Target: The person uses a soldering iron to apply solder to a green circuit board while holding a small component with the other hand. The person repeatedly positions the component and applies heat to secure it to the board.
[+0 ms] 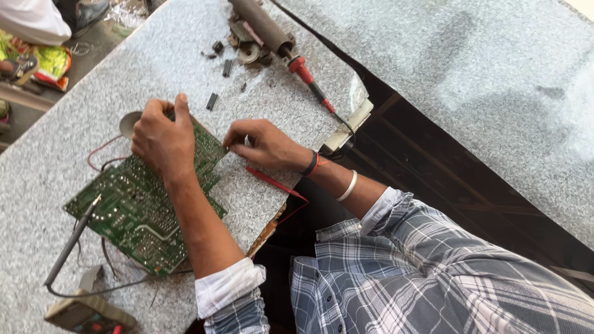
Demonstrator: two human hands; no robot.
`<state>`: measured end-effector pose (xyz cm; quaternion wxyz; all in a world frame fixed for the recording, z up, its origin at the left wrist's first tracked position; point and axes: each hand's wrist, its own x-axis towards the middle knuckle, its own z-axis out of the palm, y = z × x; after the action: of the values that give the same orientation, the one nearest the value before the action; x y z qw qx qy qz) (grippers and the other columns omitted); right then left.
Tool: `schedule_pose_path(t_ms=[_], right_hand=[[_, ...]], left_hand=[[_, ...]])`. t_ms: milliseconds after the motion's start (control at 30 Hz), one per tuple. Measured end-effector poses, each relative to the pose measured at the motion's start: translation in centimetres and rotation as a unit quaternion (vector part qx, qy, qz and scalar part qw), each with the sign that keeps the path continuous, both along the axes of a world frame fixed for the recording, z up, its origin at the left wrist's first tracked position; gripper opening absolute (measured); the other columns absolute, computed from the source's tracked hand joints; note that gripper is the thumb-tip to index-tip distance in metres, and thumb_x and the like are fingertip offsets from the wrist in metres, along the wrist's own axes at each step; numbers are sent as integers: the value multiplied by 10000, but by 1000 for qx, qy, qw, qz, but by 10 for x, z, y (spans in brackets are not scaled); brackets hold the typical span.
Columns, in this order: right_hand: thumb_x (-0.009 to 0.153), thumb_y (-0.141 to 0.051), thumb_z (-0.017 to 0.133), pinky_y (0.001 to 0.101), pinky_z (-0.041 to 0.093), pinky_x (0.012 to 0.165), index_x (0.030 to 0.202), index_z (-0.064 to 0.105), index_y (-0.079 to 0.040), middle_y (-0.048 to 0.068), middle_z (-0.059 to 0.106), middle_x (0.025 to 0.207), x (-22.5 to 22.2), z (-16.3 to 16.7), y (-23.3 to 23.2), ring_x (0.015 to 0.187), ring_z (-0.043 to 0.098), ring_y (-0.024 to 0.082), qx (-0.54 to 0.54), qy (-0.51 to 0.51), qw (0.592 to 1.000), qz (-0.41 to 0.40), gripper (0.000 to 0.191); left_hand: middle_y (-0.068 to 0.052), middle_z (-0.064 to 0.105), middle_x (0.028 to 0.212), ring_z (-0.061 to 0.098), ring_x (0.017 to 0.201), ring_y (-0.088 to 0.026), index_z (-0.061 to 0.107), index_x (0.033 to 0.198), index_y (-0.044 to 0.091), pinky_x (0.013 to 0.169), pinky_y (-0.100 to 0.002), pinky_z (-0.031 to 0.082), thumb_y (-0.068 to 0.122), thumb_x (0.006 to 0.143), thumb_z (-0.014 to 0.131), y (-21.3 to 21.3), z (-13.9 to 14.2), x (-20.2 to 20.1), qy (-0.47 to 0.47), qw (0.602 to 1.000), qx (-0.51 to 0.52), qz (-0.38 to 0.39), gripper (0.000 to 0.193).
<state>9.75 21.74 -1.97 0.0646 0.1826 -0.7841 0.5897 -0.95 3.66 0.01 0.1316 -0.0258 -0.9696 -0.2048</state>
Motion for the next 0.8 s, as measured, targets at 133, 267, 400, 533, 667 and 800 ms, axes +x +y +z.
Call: schedule_pose_path(t_ms=[133,267,400,533,667,800], right_hand=[[954,-46,668,335,611,843,1067,671,-30,94,751,1012,2,-1,6,957,753,203,-2,20,1000,-10,114],[967,-83,674,345,603,819,1091,673,-35,99,747,1002,4,-2,11,925,746,209,-7,12,1000,-9,133],[987,-117,676,352,593,794,1099,692,-46,97,749,984,2,-3,11,886,740,212,38,13,999,-30,133],[993,-124,673,354,592,782,1104,694,-52,88,748,995,1,-4,10,877,733,208,57,40,997,-39,133],[981,-141,691,337,611,785,1111,684,-55,80,746,1010,2,-3,10,891,739,186,18,50,998,-27,156],[956,-120,724,327,587,732,1067,698,-51,79,747,943,3,3,3,826,726,174,12,25,999,-33,133]], left_hand=[[-79,758,780,725,737,-303,738,867,148,754,-493,529,451,958,779,7,6,3,6,1000,-1,3,319],[-69,762,773,725,725,-285,725,850,143,793,-502,519,460,962,780,11,7,5,-2,1000,-5,2,341],[-65,757,771,720,723,-271,717,861,146,786,-503,520,476,969,782,12,2,5,-10,1000,1,8,354],[-53,758,785,723,717,-260,717,868,138,786,-497,527,466,974,776,11,-2,2,-2,1000,7,1,351],[-57,759,773,730,697,-251,721,891,132,773,-472,537,455,978,762,9,-1,0,-10,1000,-6,-2,337],[-95,758,782,736,711,-296,734,901,128,700,-468,549,477,978,742,6,4,2,-11,1000,-12,0,357]])
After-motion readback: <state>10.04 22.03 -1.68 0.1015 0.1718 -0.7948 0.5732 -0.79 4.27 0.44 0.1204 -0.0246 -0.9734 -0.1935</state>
